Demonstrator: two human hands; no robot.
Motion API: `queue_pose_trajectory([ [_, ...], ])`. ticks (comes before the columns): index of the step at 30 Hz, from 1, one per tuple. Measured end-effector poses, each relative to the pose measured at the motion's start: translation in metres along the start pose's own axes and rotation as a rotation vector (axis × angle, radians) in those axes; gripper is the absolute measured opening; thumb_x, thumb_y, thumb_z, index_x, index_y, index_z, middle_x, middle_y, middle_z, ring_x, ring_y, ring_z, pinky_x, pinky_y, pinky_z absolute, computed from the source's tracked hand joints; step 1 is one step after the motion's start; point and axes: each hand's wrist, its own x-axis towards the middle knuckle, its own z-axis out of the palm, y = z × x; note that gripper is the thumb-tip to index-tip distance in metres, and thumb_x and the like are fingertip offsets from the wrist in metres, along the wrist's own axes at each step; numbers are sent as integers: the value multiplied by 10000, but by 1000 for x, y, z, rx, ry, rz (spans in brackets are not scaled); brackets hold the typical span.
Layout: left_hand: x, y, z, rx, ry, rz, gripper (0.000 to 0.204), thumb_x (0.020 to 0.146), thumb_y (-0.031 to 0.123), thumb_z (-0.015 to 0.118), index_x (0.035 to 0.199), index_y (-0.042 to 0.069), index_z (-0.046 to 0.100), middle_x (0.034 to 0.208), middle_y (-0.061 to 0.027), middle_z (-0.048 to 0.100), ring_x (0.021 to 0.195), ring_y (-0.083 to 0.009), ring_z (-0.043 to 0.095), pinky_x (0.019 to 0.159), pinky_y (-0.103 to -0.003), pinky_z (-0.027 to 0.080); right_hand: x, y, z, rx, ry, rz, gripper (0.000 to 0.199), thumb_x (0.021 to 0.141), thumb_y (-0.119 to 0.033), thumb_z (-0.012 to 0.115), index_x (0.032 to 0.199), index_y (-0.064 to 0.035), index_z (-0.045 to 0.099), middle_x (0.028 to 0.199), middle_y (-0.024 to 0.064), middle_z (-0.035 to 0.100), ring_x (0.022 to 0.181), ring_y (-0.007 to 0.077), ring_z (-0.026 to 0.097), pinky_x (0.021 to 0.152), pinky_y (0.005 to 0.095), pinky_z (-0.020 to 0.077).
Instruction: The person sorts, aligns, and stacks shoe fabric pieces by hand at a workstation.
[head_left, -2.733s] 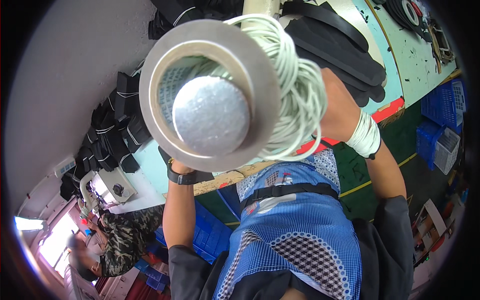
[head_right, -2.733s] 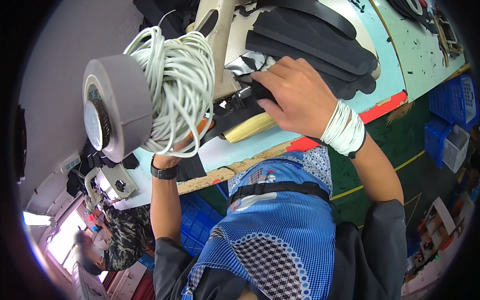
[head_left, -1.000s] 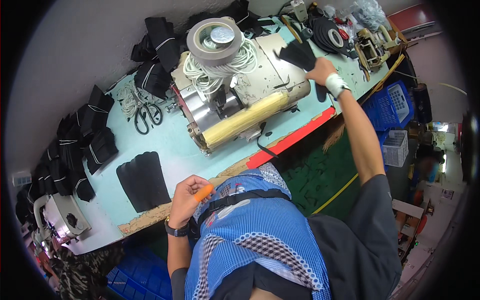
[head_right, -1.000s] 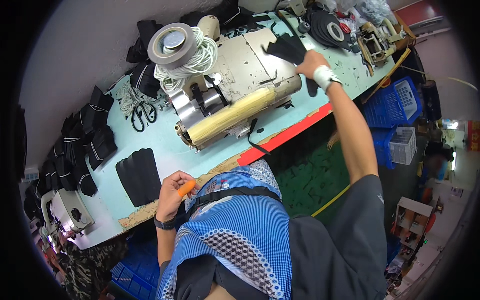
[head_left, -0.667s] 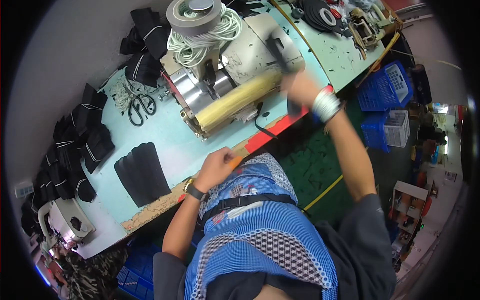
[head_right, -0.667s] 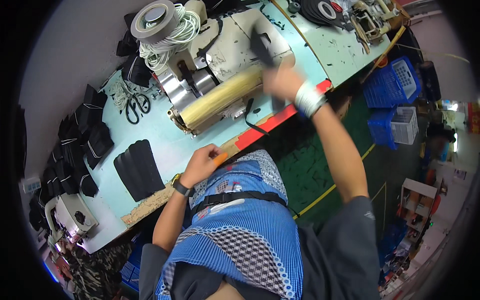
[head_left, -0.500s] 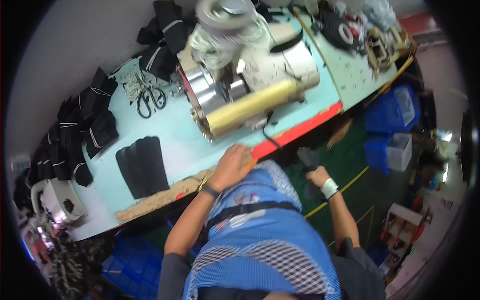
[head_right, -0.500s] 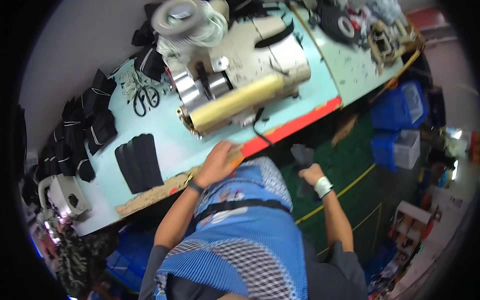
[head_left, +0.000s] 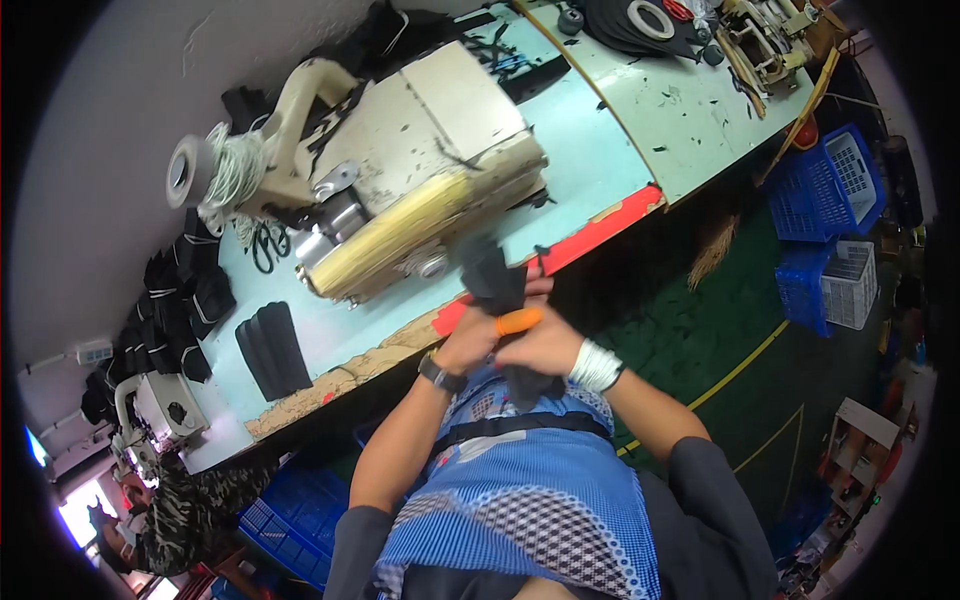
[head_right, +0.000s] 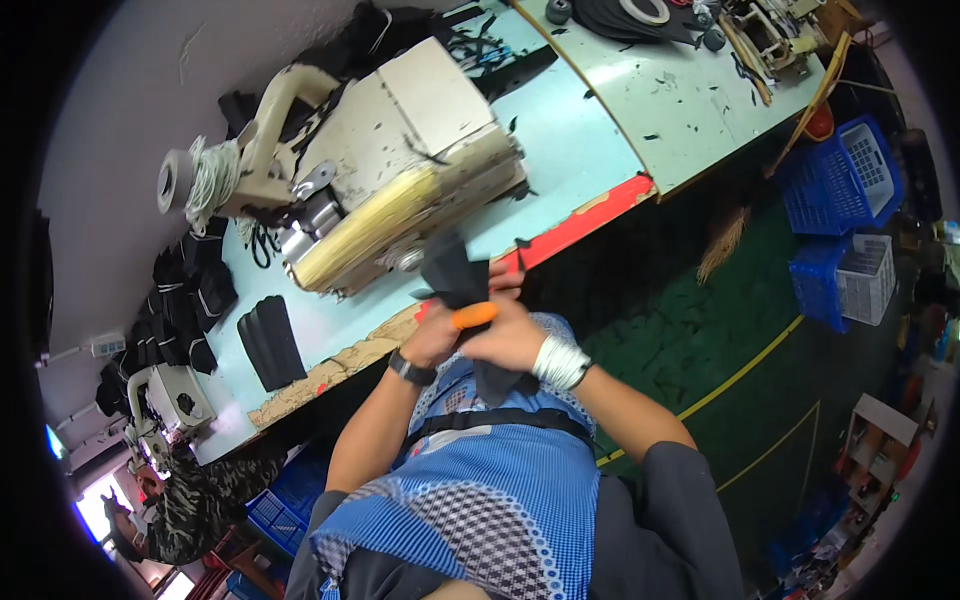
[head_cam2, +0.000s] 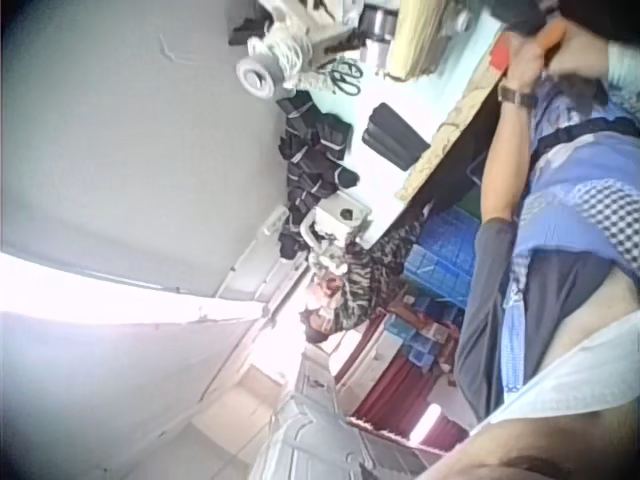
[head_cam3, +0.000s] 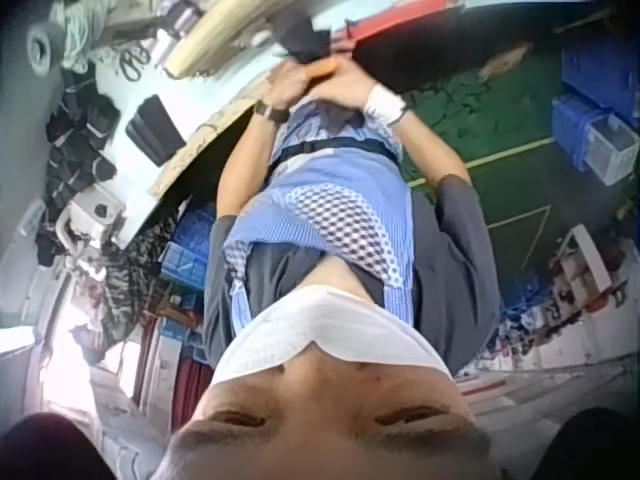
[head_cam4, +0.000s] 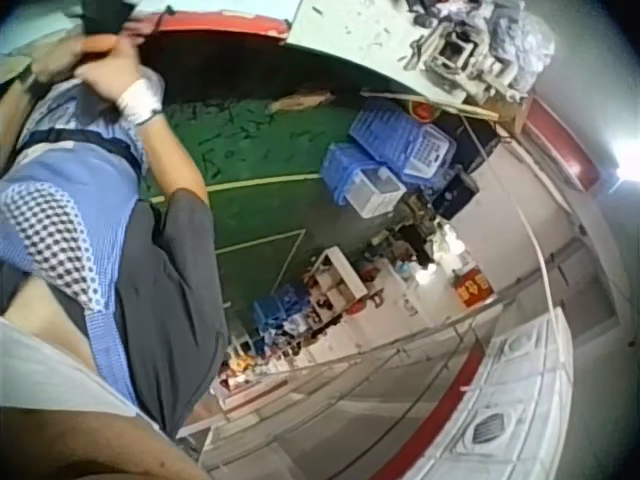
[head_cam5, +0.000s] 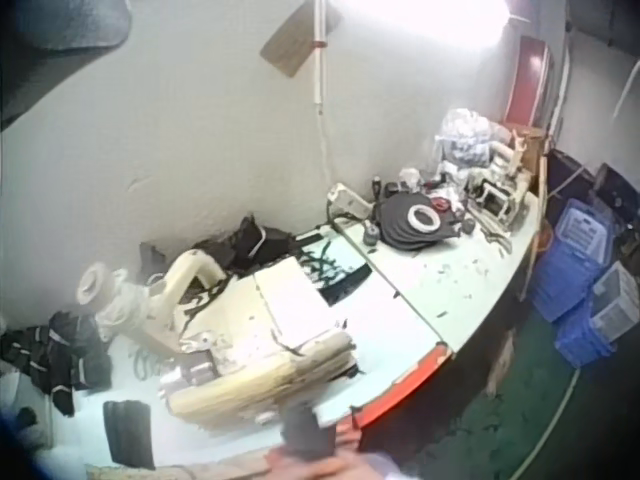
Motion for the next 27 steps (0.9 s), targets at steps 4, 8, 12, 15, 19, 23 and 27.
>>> queue_pose_trajectory([
  [4,-16,-4,4,-477,414,-19,197,899,79,604,1073,10,543,990,-128,672,1018,-266,653,912,-395,517,0,-8,-32,131,-396,198,509,812,-294,770,1121,73,601,1105,155,647,1062,186,603,927,299,473],
  [8,-60,2,-15,-686,490,113,187,951,244,570,1006,71,529,722,8,434,638,-132,443,636,-303,411,89,-10,-128,-458,312,-298,207,881,-199,630,872,2,676,792,132,684,731,267,666,665,363,514],
  [12,-81,-7,27,-760,411,83,347,931,281,586,1161,31,514,740,-40,478,649,-183,505,635,-339,450,242,2,-209,-1143,466,-504,312,772,-27,608,1080,-33,553,1270,184,548,850,354,666,723,448,543],
  [15,-64,-8,34,-426,677,-76,355,854,80,657,1169,-13,521,775,-100,578,703,-237,621,668,-397,544,294,6,-215,-1320,271,-490,274,778,-51,611,1048,-42,569,1211,184,571,867,338,671,713,445,543],
  [19,-11,-7,22,18,922,-139,180,829,56,668,973,-20,591,713,-91,623,601,-184,632,549,-314,512,247,37,-210,-1495,114,-782,118,791,-152,593,882,-82,617,913,98,596,790,266,636,642,397,511],
  [23,51,-44,9,563,929,-246,238,773,138,707,899,-42,614,770,-155,667,673,-224,660,609,-349,521,57,48,-212,-1556,-319,-1074,189,766,-184,619,904,-59,654,993,146,664,850,276,678,711,443,532],
  [27,92,-44,30,993,-32,-212,429,712,239,758,1010,-51,651,905,-211,702,811,-345,673,722,-423,507,-2,10,-240,-981,-113,-432,75,813,-116,643,836,-50,671,738,93,682,702,221,692,619,382,547],
])
